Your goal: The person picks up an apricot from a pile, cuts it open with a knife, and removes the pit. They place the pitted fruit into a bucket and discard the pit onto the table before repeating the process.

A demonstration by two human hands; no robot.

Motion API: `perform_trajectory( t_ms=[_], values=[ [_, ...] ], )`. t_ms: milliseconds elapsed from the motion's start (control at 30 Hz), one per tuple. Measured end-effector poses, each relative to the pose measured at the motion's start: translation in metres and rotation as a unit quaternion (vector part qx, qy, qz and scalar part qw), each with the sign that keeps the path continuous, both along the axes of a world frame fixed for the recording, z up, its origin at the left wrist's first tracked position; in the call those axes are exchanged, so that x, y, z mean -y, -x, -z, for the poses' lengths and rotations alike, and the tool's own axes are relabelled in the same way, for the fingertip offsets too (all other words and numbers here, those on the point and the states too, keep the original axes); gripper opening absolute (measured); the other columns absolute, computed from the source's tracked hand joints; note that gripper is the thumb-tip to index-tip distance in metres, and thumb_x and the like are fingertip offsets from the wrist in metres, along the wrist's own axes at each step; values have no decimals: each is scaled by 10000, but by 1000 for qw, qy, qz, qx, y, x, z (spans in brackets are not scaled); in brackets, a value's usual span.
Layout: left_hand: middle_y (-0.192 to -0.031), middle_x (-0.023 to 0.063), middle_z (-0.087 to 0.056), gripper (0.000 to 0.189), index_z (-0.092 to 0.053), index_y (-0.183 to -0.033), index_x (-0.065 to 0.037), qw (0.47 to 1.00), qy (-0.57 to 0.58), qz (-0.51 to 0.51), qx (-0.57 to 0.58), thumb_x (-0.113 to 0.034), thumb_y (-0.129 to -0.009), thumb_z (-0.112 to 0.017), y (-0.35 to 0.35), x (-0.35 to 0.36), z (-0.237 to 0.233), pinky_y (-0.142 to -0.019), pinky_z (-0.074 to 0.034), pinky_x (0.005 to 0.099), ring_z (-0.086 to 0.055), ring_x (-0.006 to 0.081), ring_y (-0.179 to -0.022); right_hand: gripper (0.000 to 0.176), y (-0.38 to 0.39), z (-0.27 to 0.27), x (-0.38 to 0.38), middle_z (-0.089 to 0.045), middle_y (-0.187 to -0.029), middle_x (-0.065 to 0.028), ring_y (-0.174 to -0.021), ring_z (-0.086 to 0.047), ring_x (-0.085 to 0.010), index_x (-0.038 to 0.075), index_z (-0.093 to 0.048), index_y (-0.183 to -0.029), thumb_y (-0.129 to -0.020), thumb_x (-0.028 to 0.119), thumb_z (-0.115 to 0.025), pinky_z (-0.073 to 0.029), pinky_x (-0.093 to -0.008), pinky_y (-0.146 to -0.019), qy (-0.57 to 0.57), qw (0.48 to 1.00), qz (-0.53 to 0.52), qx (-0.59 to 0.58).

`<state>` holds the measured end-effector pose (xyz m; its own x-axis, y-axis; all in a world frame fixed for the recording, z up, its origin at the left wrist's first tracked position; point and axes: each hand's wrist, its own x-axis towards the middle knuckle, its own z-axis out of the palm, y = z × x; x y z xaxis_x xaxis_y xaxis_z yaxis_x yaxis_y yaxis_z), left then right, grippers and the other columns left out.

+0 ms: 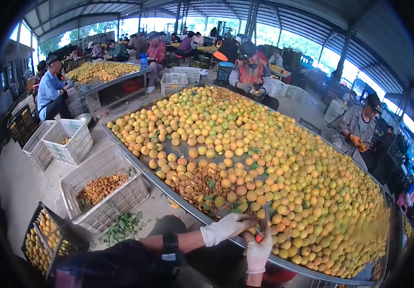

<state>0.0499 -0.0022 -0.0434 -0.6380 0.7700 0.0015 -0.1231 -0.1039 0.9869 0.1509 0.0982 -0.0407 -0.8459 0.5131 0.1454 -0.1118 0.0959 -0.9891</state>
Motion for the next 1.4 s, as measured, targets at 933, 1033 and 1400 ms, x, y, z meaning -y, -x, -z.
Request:
perform_trajectory(
  t_ms=[933,1033,1400],
  values=[
    [-984,-44,-625,502,-574,-1167,-109,925,-264,38,269,-496,-854,-633,-64,26,-4,-623,-342,189,-545,54,-821,226,-73,-19,46,-529,-656,-149,-573,-551,-243,-10,-518,-1105,-913,107,-539,-427,-330,-540,-207,975,83,13],
    [-974,-49,-623,515,-570,-1180,-116,925,-239,34,293,-512,-854,-624,-70,26,-7,-621,-337,191,-524,50,-814,245,-77,-20,47,-554,-686,-174,-617,-568,-314,5,-522,-1125,-914,125,-554,-449,-347,-572,-213,973,85,13],
    [-969,-9,-635,522,-573,-1150,-102,900,-223,-3,373,-507,-830,-650,-86,10,5,-573,-372,210,-575,79,-784,257,-84,-14,50,-633,-825,-243,-817,-620,-445,-10,-496,-1120,-940,170,-531,-492,-420,-618,-320,939,117,46]
  ],
)
